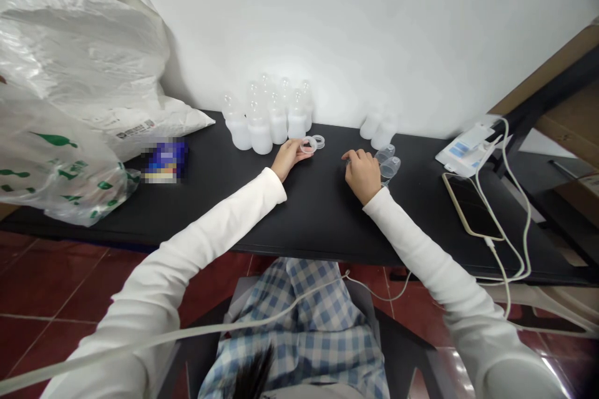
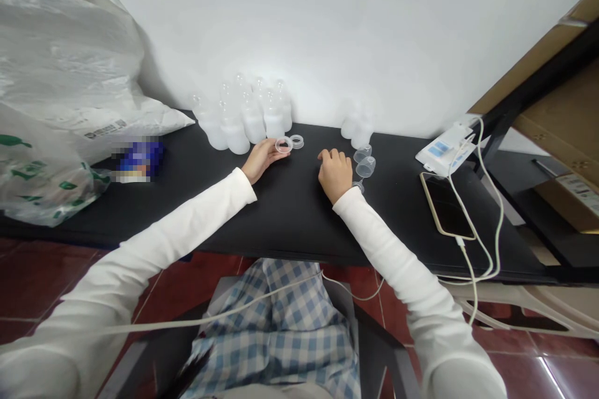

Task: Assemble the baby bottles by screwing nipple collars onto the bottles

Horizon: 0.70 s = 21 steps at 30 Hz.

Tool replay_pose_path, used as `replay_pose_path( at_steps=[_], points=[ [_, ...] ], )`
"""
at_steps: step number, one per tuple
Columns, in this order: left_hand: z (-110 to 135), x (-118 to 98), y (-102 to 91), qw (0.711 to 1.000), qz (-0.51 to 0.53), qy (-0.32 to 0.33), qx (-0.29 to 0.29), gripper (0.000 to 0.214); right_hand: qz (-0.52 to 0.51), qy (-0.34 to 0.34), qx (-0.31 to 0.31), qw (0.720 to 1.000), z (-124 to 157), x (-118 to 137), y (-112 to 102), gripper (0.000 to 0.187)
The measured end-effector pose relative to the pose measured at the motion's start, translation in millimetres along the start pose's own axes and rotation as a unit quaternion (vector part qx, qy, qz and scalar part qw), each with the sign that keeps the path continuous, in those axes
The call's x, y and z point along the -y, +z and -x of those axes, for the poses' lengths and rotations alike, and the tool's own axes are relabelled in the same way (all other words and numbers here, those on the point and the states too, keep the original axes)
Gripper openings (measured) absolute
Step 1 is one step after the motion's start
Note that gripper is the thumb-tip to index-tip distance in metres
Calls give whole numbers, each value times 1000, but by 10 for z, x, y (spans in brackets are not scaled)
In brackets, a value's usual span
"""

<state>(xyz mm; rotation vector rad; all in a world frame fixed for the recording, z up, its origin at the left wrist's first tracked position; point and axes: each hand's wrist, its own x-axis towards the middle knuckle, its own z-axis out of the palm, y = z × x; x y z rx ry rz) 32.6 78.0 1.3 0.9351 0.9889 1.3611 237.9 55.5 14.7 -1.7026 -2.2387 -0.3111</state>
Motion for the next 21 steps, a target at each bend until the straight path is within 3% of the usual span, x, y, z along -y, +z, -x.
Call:
replay_pose_path(
  at_steps=[7,11,15,21],
  points=[
    [62,43,54,999,6,-3,37,9,-90,-32,-49,994,-22,-7,43,31],
    [70,71,64,1000,-4,5,30,14,-213,-92,-114,966,-11,25,41,32],
    [82,69,67,999,-9,-15,52,21,-257,-158,-130,945,50,97,17,30],
    [133,25,112,995,-1,-28,91,23,-311,-148,-160,925,48,108,69,28]
  ],
)
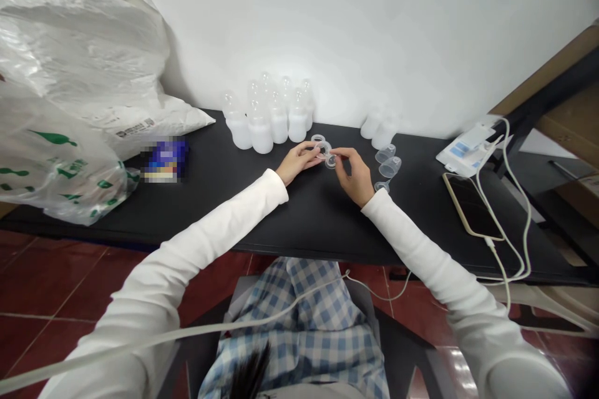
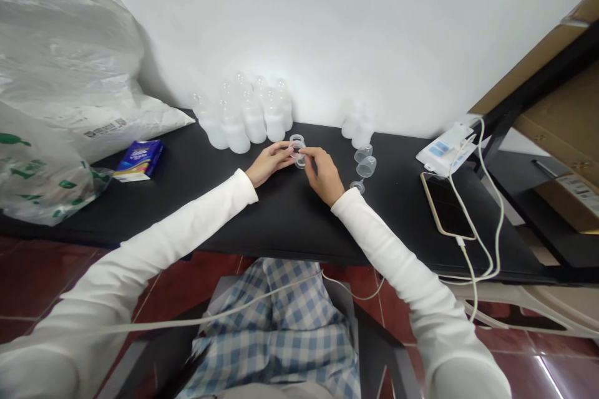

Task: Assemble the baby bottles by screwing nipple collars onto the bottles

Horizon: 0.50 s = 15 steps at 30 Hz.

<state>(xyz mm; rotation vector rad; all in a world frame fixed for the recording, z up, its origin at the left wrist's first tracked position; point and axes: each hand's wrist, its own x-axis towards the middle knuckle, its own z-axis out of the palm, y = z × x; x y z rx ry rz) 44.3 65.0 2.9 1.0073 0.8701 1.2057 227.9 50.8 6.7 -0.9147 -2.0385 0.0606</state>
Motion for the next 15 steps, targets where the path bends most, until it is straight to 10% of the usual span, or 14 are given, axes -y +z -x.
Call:
replay_pose_path(
  at_steps=[15],
  points=[
    [71,-1,42,990,-46,24,130,58,146,47,34,988,-37,13,-41,26]
  ],
)
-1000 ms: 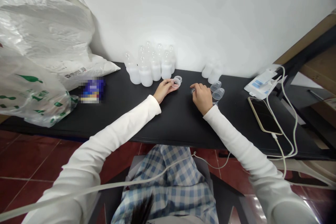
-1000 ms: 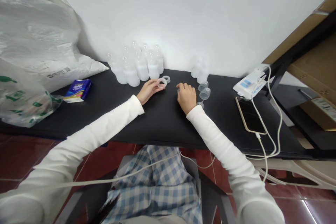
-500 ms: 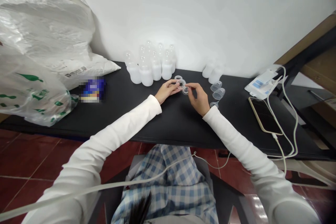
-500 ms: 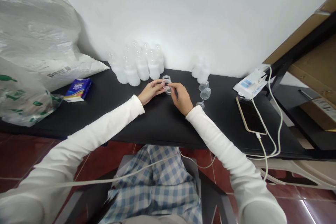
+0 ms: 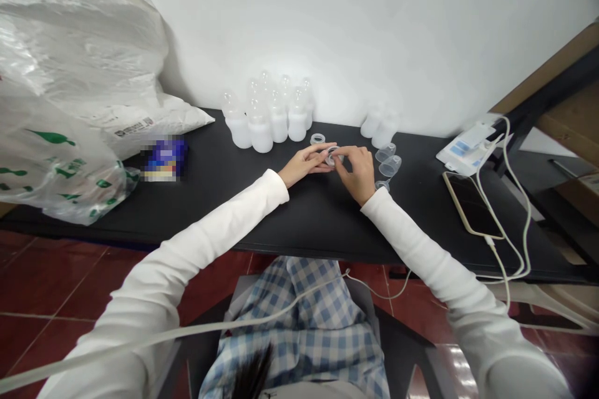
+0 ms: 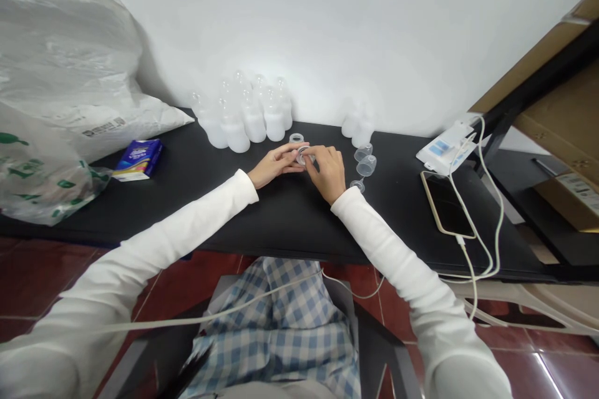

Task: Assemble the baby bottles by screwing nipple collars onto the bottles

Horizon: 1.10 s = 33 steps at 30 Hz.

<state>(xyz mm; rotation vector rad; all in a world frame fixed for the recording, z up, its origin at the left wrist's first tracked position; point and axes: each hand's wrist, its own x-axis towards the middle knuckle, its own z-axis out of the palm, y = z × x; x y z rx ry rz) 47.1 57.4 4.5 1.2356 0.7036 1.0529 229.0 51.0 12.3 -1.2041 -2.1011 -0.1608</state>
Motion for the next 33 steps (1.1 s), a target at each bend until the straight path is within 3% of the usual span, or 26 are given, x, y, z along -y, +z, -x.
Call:
replay_pose_path(
  at_steps=[9,15,22,28,33],
  points=[
    [10,10,21,999,-7,23,-28,56,-34,1,-41,999,-1,-19,29,29],
    [-6,17,6,998,-22,24,-46,57,-50,9,-8,999,21,-35,80,38],
    [-58,131,-37,997,-21,45,-51,55,-107,16,9,994,52,-102,195,32],
    [-84,175,-72,996,-31,54,-64,46,-220,76,4,973,36,-146,240,20],
    [-84,158,-72,996,-40,55,-63,44,-297,119,4,947,22,-150,232,22]
  ],
)
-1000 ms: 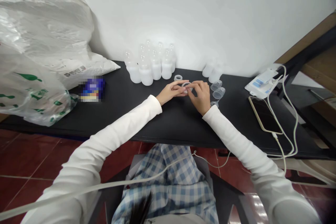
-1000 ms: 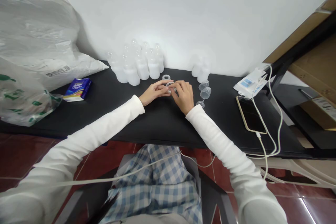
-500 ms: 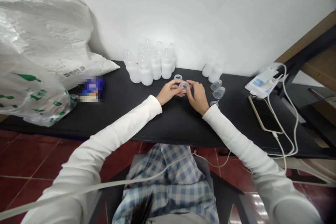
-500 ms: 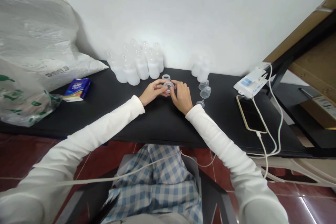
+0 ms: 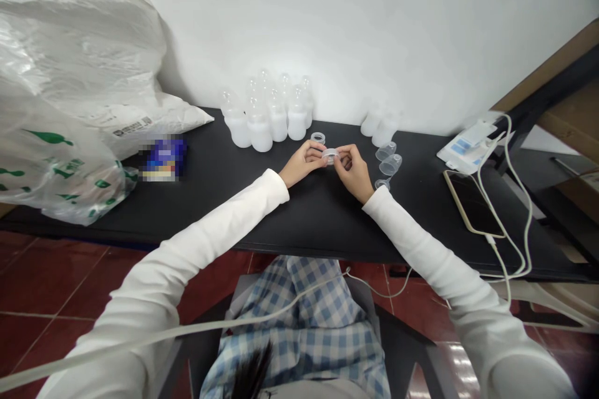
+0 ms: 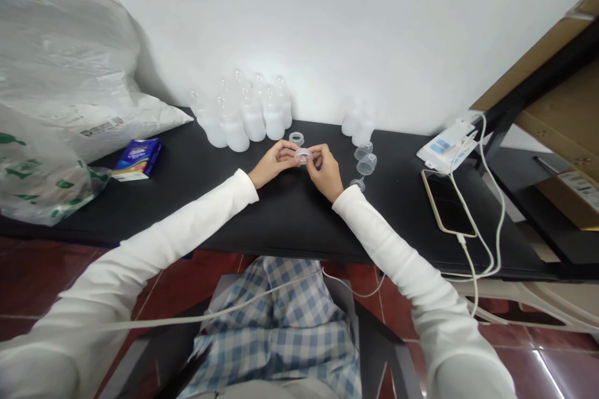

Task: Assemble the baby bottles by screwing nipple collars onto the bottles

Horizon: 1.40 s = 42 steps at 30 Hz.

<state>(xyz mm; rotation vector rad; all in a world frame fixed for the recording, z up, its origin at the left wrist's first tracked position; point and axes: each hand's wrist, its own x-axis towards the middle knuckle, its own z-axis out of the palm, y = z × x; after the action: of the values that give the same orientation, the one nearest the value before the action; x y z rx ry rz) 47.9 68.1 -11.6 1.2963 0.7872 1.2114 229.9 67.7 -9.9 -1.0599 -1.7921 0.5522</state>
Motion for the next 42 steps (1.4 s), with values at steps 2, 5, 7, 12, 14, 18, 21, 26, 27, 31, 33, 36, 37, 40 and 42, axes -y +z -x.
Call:
replay_pose_path(
  at_steps=[2,5,7,12,14,18,21,26,27,31,33,36,37,40,42],
  points=[
    [-2,2,1,1000,-2,4,-5,42,-16,10,-1,1000,-2,10,-5,25],
    [-6,8,5,1000,1,5,-16,41,-29,23,5,999,1,28,-11,29],
    [-5,6,10,1000,4,0,-14,42,-35,34,12,999,7,40,-10,31],
    [10,-12,30,1000,-5,-1,-7,42,-43,42,18,998,19,65,-1,35],
    [16,-15,33,1000,-21,3,-11,40,-49,39,20,998,17,66,4,37],
    [21,-6,26,998,-53,11,-17,35,-73,44,31,996,4,48,14,42],
    [17,7,19,998,-66,17,-13,33,-98,51,39,993,-12,33,16,44],
    [21,6,24,996,-80,22,-8,31,-123,55,46,990,-23,33,8,45],
    [25,-1,29,996,-85,24,-8,31,-126,57,47,989,-22,35,7,46],
    [43,-42,52,994,-102,31,-13,29,-135,66,47,988,-12,39,22,47],
    [47,-52,57,993,-109,39,-17,29,-138,66,41,987,-6,35,38,48],
    [40,-35,56,993,-109,47,-26,29,-136,71,37,987,1,17,61,50],
    [36,-23,53,993,-104,44,-30,30,-136,74,39,987,2,8,65,51],
    [22,15,43,996,-78,12,-44,30,-134,85,48,986,6,-22,67,51],
    [17,25,35,997,-58,-12,-55,30,-129,89,54,986,7,-38,63,52]
  ],
)
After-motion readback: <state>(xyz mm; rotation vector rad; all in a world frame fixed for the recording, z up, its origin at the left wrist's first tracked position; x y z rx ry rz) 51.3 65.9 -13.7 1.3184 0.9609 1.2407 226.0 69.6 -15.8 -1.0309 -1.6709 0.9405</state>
